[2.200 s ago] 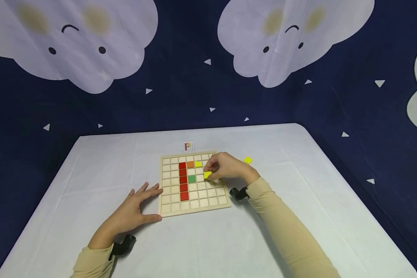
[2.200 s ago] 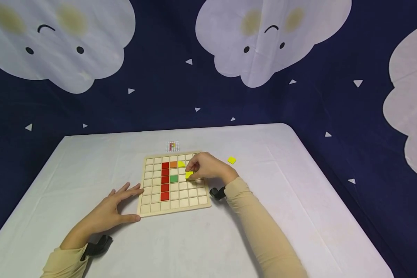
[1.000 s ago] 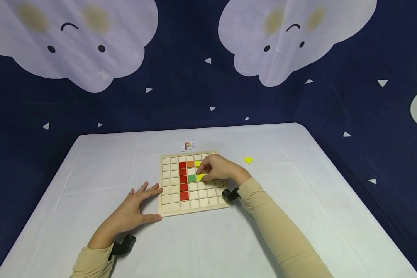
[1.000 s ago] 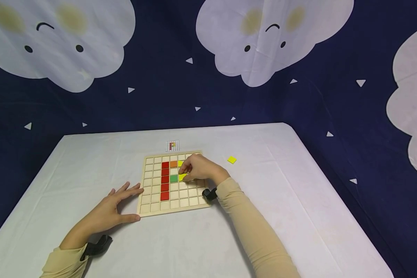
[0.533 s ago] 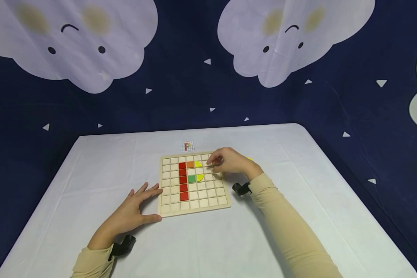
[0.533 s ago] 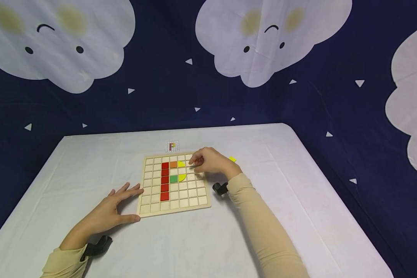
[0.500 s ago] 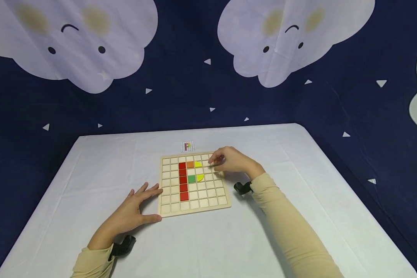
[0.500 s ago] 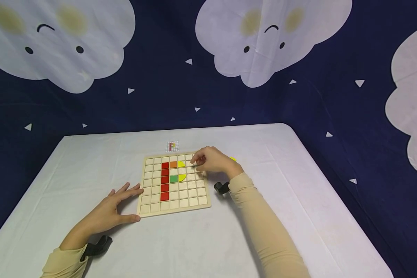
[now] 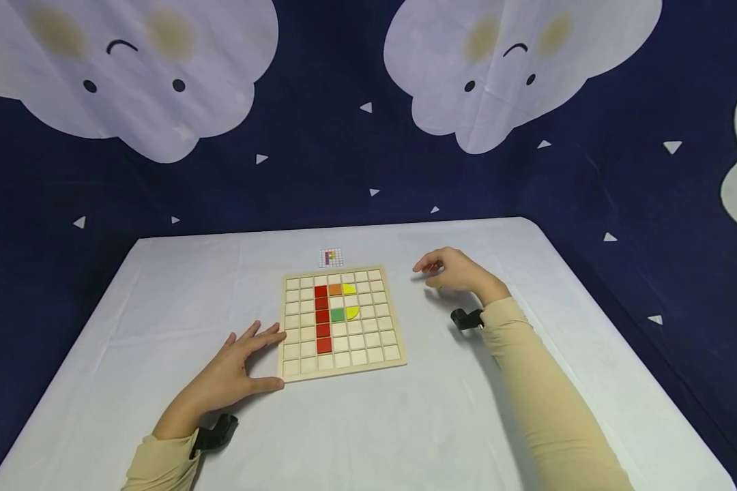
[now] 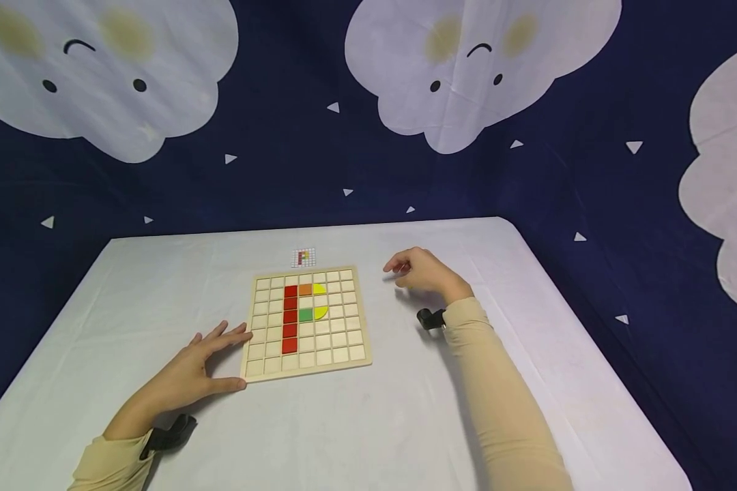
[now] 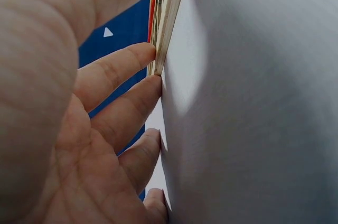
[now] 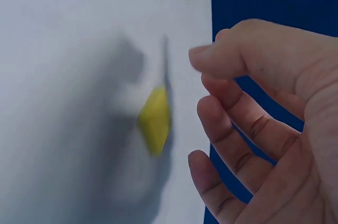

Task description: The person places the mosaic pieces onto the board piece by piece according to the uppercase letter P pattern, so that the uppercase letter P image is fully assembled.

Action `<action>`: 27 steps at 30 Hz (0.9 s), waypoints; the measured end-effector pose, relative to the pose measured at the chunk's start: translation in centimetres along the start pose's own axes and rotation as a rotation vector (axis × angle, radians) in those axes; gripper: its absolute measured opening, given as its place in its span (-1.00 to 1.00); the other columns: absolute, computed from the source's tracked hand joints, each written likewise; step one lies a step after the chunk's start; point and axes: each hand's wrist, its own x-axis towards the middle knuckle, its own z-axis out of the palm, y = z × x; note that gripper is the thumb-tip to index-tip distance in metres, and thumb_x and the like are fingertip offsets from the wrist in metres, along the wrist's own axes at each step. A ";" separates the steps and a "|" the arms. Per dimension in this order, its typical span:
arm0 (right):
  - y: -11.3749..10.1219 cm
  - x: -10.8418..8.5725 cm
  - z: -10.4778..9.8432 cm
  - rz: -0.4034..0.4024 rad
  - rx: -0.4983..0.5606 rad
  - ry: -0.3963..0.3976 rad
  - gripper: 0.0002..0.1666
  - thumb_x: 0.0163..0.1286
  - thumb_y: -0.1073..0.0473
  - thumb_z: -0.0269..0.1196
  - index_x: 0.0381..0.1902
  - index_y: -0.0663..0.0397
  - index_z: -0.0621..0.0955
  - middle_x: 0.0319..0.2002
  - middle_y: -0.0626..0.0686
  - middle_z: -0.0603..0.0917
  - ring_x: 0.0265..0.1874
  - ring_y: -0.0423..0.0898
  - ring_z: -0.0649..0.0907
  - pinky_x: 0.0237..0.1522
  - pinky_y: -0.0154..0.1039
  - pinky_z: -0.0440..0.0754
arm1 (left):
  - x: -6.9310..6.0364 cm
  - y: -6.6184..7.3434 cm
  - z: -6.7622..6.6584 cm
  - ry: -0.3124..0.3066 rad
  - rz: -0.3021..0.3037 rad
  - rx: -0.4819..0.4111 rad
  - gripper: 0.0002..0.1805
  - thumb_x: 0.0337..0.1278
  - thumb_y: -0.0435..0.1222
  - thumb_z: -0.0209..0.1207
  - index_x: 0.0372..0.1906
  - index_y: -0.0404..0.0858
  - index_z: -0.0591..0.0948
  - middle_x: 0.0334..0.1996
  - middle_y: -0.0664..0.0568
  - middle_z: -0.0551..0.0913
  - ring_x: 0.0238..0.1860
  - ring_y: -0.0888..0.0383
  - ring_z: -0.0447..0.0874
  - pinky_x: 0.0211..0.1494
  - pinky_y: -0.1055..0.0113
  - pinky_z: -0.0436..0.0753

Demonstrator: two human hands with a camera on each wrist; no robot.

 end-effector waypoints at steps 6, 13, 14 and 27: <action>2.0 -0.5 -0.6 0.060 -0.004 0.007 -0.51 0.27 0.42 0.35 0.18 0.14 0.76 0.19 0.20 0.78 0.20 0.17 0.69 0.34 0.16 0.63 | -0.1 0.0 0.0 -0.003 -0.004 -0.002 -0.08 -0.08 -0.04 0.67 0.47 -0.14 0.59 0.62 -0.18 0.39 0.72 -0.44 -0.02 0.62 -0.61 -0.18; 3.2 -0.6 -0.7 0.101 0.020 -0.007 -0.49 0.27 0.44 0.36 0.20 0.19 0.74 0.23 0.22 0.76 0.26 0.18 0.68 0.41 0.13 0.61 | 0.0 0.0 0.1 0.000 -0.005 0.004 -0.08 -0.09 -0.04 0.67 0.46 -0.13 0.59 0.62 -0.17 0.40 0.72 -0.44 -0.02 0.62 -0.61 -0.17; 3.3 -0.6 -0.8 0.100 0.018 -0.007 -0.49 0.27 0.44 0.36 0.20 0.20 0.74 0.23 0.22 0.76 0.25 0.18 0.68 0.40 0.13 0.61 | 0.0 0.0 0.1 0.000 -0.005 0.006 -0.08 -0.09 -0.03 0.67 0.46 -0.13 0.59 0.62 -0.17 0.40 0.72 -0.44 -0.02 0.62 -0.61 -0.17; 4.1 -0.3 -0.5 0.093 -0.011 0.020 -0.57 0.28 0.35 0.40 0.13 0.12 0.80 0.17 0.20 0.78 0.17 0.14 0.67 0.37 0.12 0.61 | 0.0 0.3 -0.1 -0.004 -0.005 0.005 -0.07 -0.08 -0.04 0.66 0.47 -0.15 0.58 0.63 -0.17 0.39 0.72 -0.44 -0.03 0.63 -0.59 -0.18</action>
